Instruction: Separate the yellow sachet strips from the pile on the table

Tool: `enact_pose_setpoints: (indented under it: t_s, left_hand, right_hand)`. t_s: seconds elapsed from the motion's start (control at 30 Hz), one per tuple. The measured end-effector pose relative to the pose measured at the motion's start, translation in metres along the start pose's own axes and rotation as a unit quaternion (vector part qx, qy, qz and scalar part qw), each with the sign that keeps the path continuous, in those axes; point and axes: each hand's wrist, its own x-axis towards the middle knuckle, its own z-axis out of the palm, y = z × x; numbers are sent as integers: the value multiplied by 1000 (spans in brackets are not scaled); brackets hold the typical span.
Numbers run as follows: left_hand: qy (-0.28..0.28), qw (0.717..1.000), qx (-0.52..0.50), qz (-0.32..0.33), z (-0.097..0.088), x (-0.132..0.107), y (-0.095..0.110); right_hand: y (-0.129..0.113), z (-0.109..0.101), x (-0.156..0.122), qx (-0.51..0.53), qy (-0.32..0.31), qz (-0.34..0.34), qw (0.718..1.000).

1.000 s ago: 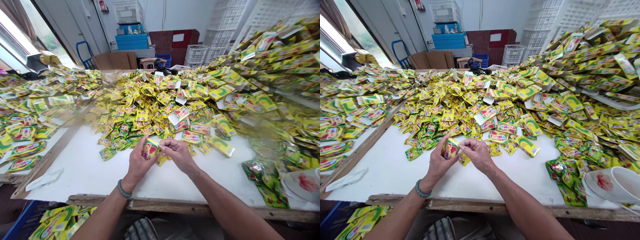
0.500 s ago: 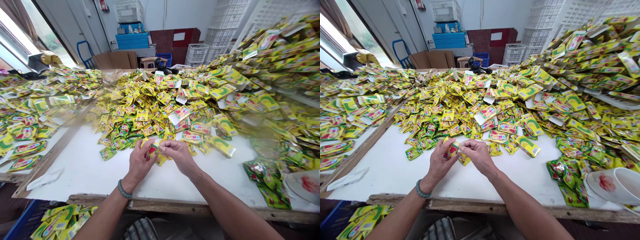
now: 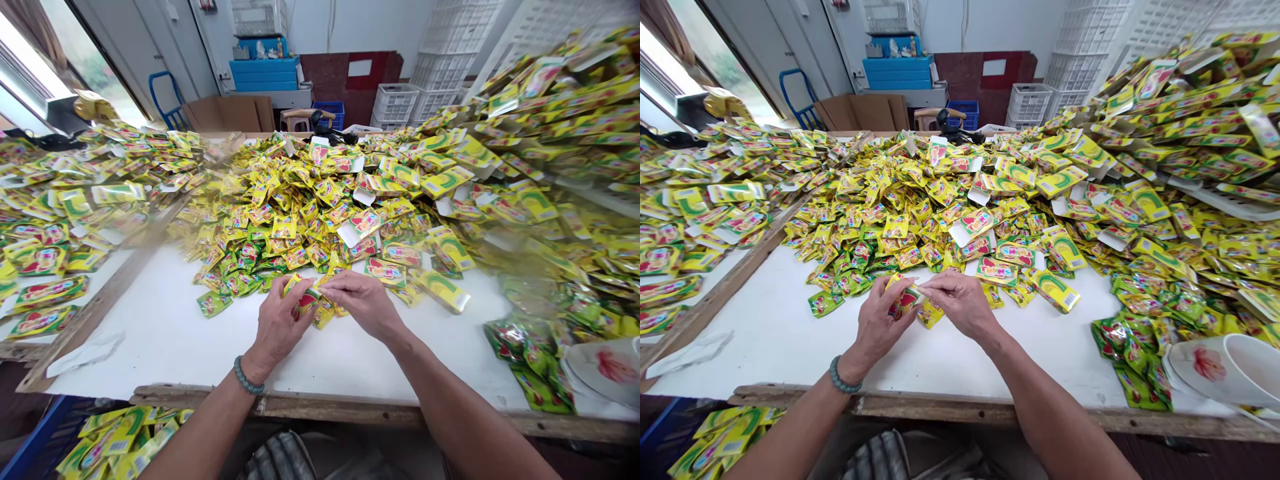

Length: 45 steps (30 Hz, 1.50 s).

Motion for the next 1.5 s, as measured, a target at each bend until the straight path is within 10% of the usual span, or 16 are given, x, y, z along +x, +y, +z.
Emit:
enact_pose_setpoints:
  t_s: [1.5]
  left_hand:
    - [-40, 996, -14, 84, -3, -2, -6]
  right_hand:
    - [8, -22, 2, 122, -151, 152, 969]
